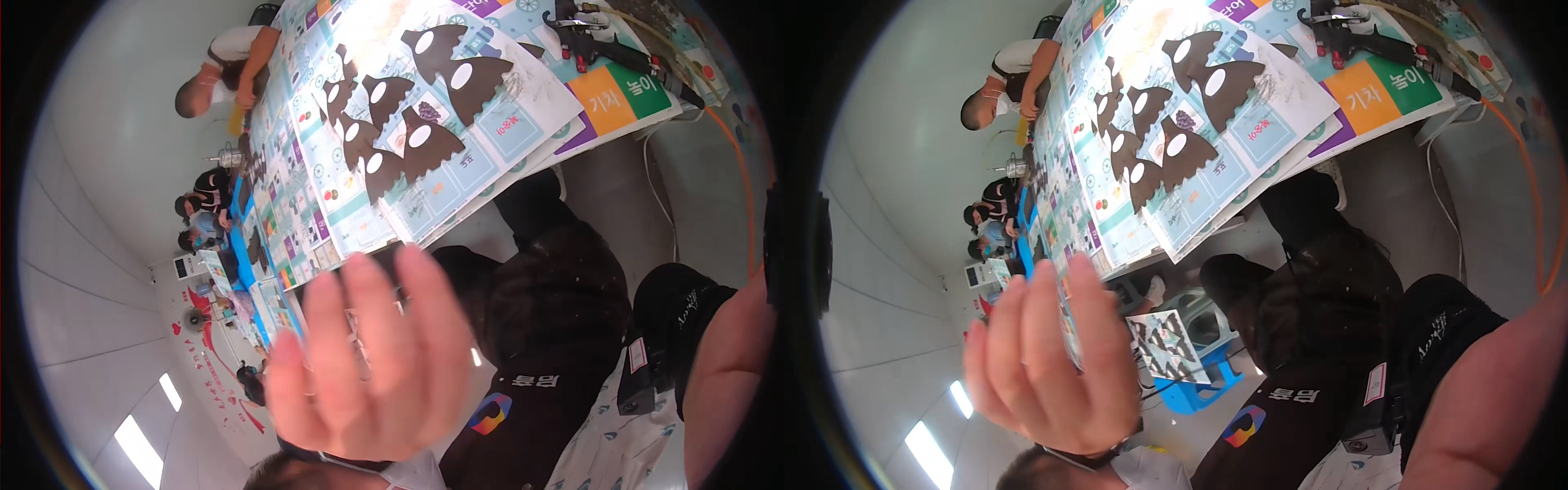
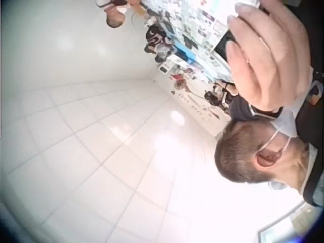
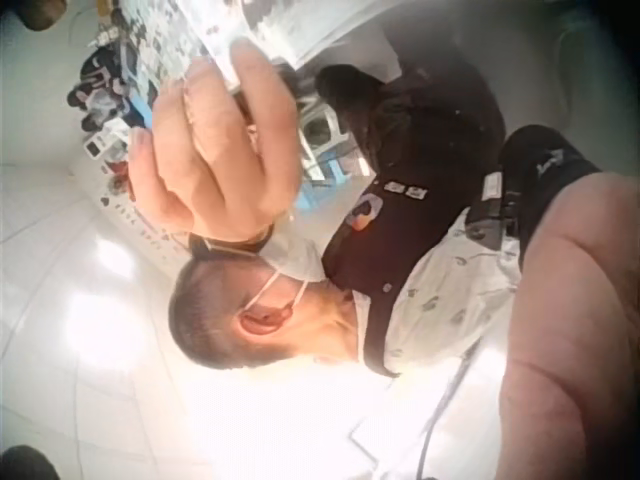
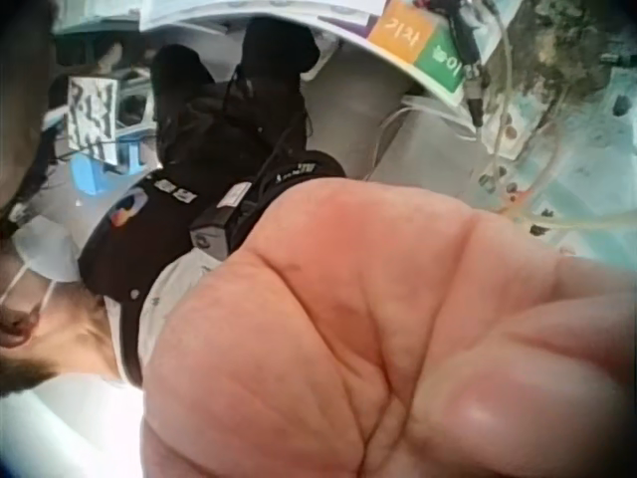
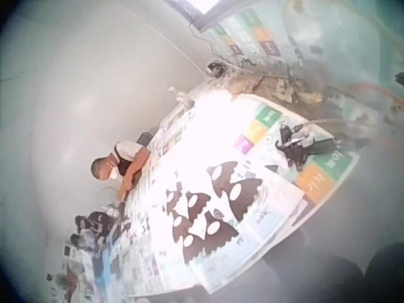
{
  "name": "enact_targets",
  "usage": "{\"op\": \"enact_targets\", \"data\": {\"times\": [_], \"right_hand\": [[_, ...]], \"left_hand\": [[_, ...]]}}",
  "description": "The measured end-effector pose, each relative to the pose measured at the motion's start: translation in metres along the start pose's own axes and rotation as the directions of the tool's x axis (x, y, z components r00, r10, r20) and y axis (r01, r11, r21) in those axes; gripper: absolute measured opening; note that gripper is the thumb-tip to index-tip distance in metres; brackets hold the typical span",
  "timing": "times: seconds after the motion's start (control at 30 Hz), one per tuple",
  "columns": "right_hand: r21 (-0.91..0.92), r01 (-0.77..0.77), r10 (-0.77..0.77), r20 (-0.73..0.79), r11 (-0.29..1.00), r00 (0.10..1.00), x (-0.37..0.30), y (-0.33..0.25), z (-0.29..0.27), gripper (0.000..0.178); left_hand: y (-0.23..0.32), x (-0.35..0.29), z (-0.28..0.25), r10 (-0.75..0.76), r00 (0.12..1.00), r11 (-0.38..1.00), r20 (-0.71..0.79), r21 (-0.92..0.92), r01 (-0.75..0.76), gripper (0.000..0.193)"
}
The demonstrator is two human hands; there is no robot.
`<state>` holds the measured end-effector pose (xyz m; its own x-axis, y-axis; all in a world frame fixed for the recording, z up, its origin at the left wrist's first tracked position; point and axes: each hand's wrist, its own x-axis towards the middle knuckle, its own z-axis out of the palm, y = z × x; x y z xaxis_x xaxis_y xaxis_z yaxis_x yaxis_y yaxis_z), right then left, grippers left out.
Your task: Using a heat or glue gun to assemble shoe components on a template sheet.
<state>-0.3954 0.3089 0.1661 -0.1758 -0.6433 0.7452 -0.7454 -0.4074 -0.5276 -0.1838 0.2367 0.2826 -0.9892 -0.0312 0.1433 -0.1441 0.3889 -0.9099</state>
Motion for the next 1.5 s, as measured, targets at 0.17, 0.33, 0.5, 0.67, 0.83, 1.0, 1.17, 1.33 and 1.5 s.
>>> {"op": "enact_targets", "data": {"times": [0.17, 0.33, 0.5, 0.67, 0.83, 1.0, 1.17, 1.33, 1.5], "right_hand": [[0.043, 0.004, -0.005, 0.008, 0.999, 1.0, 0.0, 0.004, 0.006, 0.042], [0.077, 0.026, -0.028, 0.027, 0.997, 0.999, -0.001, 0.003, 0.017, 0.042], [0.102, 0.041, -0.044, 0.026, 0.994, 0.999, -0.003, 0.006, 0.015, 0.042], [0.099, 0.048, -0.052, 0.038, 0.994, 0.998, -0.006, 0.005, 0.018, 0.042], [0.101, 0.051, -0.054, 0.034, 0.994, 0.998, -0.007, 0.007, 0.018, 0.043], [0.122, 0.044, -0.049, 0.044, 0.992, 0.998, -0.004, 0.012, 0.021, 0.043], [0.126, 0.058, -0.064, 0.046, 0.99, 0.997, -0.001, 0.013, 0.025, 0.043], [0.097, 0.079, -0.085, 0.067, 0.992, 0.994, 0.005, 0.012, 0.024, 0.043], [-0.026, 0.223, -0.222, 0.045, 0.974, 0.974, 0.027, -0.035, 0.007, 0.043]], "left_hand": [[-0.02, 0.005, -0.001, -0.052, 0.981, 0.994, 0.184, 0.101, 0.034, 0.022], [-0.007, 0.033, -0.05, -0.09, 0.844, 0.993, 0.529, 0.108, 0.038, 0.03], [0.003, 0.038, -0.056, -0.026, 0.896, 0.997, 0.444, 0.079, -0.011, 0.031], [0.013, 0.025, -0.055, 0.002, 0.913, 0.995, 0.407, 0.094, -0.044, 0.031], [0.013, 0.012, -0.054, 0.016, 0.916, 0.991, 0.4, 0.115, -0.068, 0.032], [0.019, 0.003, -0.03, -0.072, 0.908, 0.985, 0.413, 0.174, -0.001, 0.032], [0.017, -0.002, -0.012, -0.209, 0.874, 0.978, 0.438, 0.102, 0.182, 0.038], [0.01, -0.042, 0.036, -0.215, 0.82, 0.791, 0.53, -0.399, 0.464, 0.042], [0.033, -0.128, 0.089, -0.174, 0.862, 0.312, 0.476, -0.804, 0.506, 0.029]]}}
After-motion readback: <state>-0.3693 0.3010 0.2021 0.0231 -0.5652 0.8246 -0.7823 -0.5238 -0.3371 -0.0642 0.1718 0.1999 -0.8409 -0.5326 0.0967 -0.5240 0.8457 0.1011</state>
